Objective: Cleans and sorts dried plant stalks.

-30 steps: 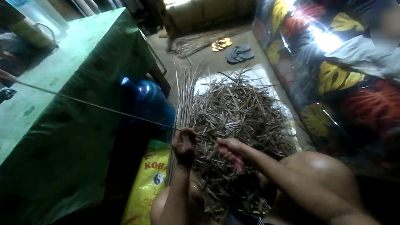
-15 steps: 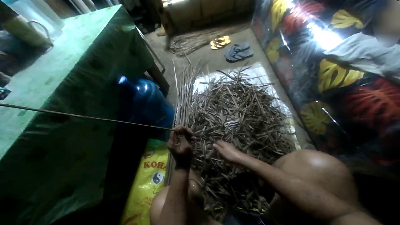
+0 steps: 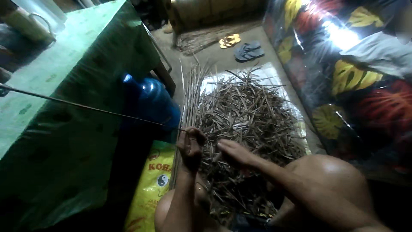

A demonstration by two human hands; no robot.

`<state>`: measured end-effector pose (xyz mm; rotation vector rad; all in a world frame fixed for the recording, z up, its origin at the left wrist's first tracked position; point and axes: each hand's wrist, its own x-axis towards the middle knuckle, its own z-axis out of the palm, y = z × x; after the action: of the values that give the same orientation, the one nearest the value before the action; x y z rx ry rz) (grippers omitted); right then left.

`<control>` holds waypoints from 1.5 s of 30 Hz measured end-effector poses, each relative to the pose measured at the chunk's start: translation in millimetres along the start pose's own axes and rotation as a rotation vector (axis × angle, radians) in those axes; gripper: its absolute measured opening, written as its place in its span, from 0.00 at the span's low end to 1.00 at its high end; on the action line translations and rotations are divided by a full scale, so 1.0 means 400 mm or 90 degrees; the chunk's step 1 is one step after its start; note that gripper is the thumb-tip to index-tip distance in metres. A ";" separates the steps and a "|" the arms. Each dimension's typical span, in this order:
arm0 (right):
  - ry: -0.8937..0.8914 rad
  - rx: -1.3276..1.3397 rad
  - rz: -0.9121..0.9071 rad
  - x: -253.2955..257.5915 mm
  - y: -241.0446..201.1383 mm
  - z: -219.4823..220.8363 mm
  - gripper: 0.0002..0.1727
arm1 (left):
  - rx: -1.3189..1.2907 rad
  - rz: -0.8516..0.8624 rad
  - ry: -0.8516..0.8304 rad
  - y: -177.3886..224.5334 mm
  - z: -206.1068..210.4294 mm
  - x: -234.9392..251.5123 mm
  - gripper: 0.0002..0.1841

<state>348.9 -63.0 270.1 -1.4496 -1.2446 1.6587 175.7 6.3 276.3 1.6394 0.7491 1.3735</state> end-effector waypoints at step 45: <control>0.210 -0.180 -0.211 -0.015 0.019 -0.075 0.10 | -0.026 -0.200 0.032 0.058 0.004 0.029 0.14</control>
<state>380.2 -63.4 266.5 -1.5063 -1.4708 1.0121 177.9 5.3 302.0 1.3911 0.9579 1.1994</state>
